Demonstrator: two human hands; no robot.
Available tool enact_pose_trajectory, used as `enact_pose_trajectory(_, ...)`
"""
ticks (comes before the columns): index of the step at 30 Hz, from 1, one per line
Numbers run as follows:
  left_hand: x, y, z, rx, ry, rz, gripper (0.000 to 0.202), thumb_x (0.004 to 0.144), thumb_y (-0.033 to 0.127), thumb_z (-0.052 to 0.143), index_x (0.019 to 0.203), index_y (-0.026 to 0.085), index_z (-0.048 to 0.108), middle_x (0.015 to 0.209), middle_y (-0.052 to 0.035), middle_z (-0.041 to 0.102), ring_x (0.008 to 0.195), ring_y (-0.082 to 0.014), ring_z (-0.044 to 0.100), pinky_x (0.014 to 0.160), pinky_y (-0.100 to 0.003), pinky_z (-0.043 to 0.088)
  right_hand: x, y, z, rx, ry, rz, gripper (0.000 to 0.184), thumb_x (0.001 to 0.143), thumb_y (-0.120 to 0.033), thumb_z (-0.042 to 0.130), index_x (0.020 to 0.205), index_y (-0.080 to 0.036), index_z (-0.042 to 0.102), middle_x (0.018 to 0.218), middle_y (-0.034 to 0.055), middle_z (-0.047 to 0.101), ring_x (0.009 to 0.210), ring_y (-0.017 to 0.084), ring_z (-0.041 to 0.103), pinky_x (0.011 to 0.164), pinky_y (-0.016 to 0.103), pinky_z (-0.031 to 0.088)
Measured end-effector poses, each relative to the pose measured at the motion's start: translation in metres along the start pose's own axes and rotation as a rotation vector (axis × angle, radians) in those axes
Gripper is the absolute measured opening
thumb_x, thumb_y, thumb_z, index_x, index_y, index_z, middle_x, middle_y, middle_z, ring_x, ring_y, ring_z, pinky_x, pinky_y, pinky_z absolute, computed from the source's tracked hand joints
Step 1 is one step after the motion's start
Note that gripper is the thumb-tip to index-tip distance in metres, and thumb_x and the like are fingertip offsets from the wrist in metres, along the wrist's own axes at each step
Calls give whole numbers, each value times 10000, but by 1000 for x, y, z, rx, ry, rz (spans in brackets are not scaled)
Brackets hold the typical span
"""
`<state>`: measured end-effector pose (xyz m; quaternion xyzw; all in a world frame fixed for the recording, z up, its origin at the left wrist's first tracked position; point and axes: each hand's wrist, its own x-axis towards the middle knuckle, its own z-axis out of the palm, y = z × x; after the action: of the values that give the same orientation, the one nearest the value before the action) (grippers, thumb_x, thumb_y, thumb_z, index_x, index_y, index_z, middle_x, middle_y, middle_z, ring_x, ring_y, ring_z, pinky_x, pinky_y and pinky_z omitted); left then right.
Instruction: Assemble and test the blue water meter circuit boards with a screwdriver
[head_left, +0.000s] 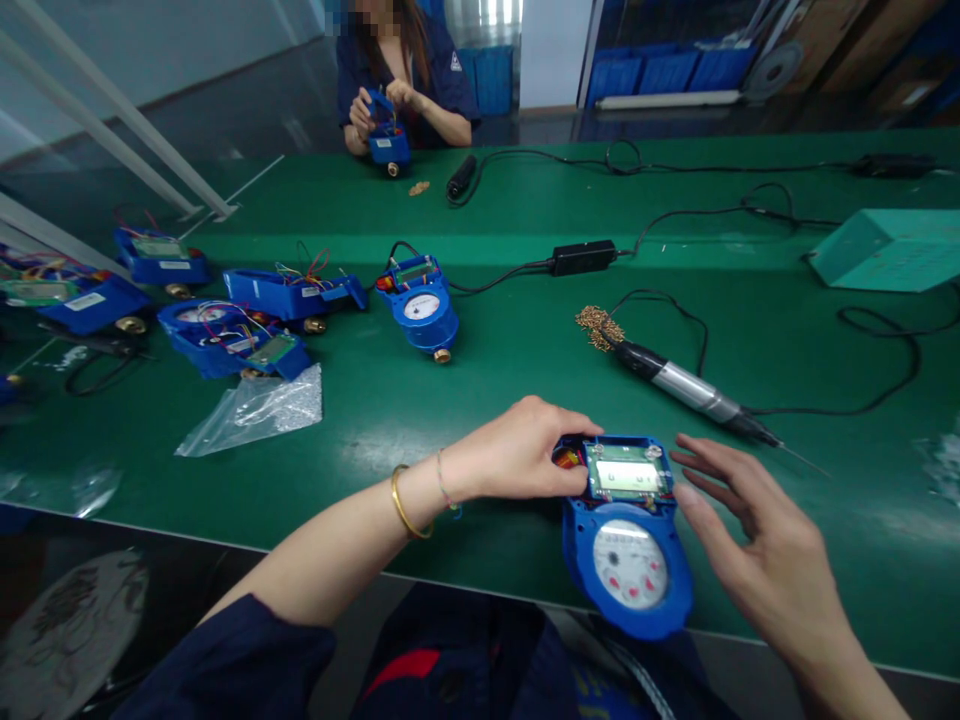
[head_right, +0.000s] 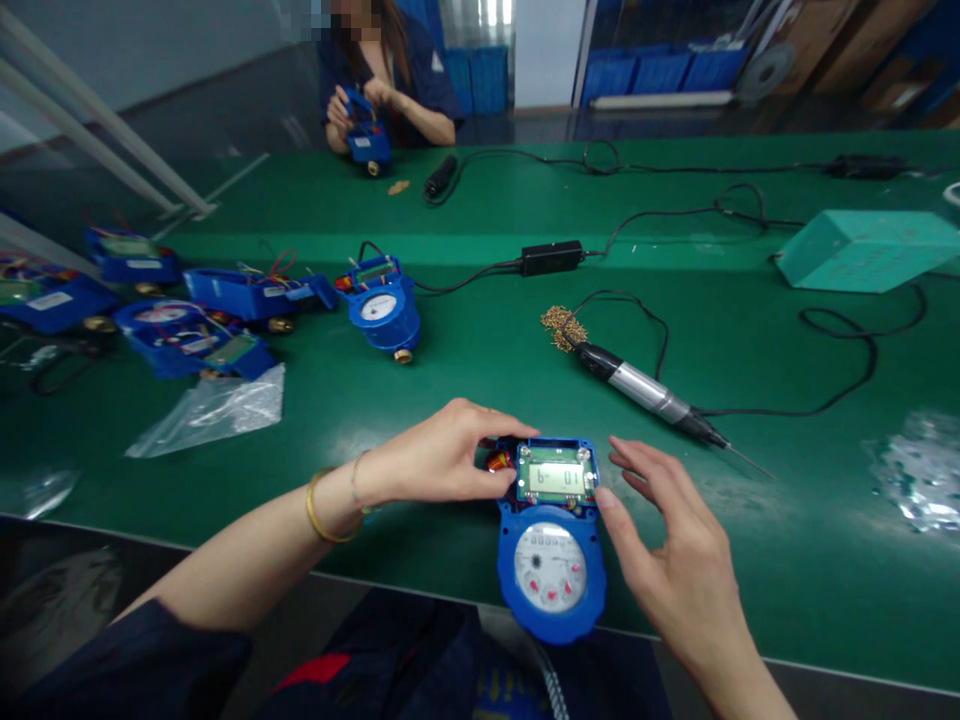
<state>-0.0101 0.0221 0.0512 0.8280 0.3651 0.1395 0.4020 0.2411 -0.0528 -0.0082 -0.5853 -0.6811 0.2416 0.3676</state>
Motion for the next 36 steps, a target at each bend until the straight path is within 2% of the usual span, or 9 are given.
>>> enact_pose_trajectory(4, -1, 4, -2, 0, -14, -86, 433, 800, 197, 618, 1218, 147, 718, 898, -57, 783, 633, -126, 619, 592, -226, 400, -3, -4, 5, -57, -75, -44, 578, 929, -469, 601, 1445, -239, 479, 1384, 112, 569, 1116, 244, 670, 974, 401, 577)
enact_pose_trajectory(7, -1, 5, 2, -73, 37, -155, 441, 786, 208, 627, 1213, 155, 721, 883, -40, 785, 672, -139, 642, 587, -224, 416, -6, -4, 10, -92, -91, -54, 596, 942, -469, 574, 1471, -222, 457, 1404, 126, 565, 1123, 262, 671, 968, 430, 579)
enact_pose_trajectory(11, -3, 5, 17, -198, 217, -221, 343, 728, 170, 636, 1058, 158, 733, 990, -55, 777, 863, -197, 709, 681, -252, 502, -9, -2, 13, -93, -90, -63, 602, 949, -460, 561, 1486, -214, 444, 1408, 128, 573, 1161, 284, 654, 1008, 479, 549)
enact_pose_trajectory(14, -4, 4, 29, -257, 323, -267, 242, 702, 154, 640, 942, 182, 654, 945, -49, 768, 840, -205, 719, 673, -265, 522, -10, -1, 13, -96, -96, -80, 604, 956, -447, 548, 1501, -218, 424, 1413, 124, 571, 1185, 291, 642, 1018, 492, 538)
enact_pose_trajectory(18, -1, 0, 35, -325, 368, -294, 78, 707, 163, 632, 747, 188, 569, 871, -53, 759, 832, -209, 719, 684, -281, 531, -12, 0, 13, -98, -104, -62, 611, 961, -462, 524, 1519, -253, 392, 1437, 108, 551, 1241, 303, 604, 1015, 519, 531)
enact_pose_trajectory(21, 2, -1, 34, -336, 361, -303, 109, 708, 159, 614, 658, 186, 521, 877, -75, 762, 885, -234, 721, 694, -299, 529, -12, 1, 13, -88, -112, -57, 610, 964, -463, 517, 1524, -264, 381, 1445, 107, 544, 1252, 302, 596, 1018, 522, 526)
enact_pose_trajectory(24, 5, 4, 30, -270, 360, -340, 138, 696, 122, 575, 639, 193, 471, 862, -64, 765, 840, -229, 716, 679, -302, 510, -13, 2, 12, -85, -122, -56, 598, 961, -461, 522, 1514, -270, 397, 1447, 101, 540, 1256, 301, 592, 1026, 521, 519)
enact_pose_trajectory(30, 9, 9, 18, -153, 274, -375, 175, 684, 115, 564, 601, 196, 432, 742, -34, 708, 810, -215, 692, 647, -271, 463, -14, 3, 10, -84, -128, -58, 595, 963, -469, 520, 1512, -272, 401, 1430, 109, 558, 1119, 282, 680, 966, 471, 563)
enact_pose_trajectory(36, 28, -3, -4, -323, -97, -422, 220, 667, 127, 648, 551, 171, 467, 677, 17, 635, 819, -164, 647, 671, -235, 469, -15, 7, 6, -86, -155, -75, 608, 955, -483, 527, 1511, -266, 409, 1399, 107, 588, 1017, 266, 719, 946, 416, 575)
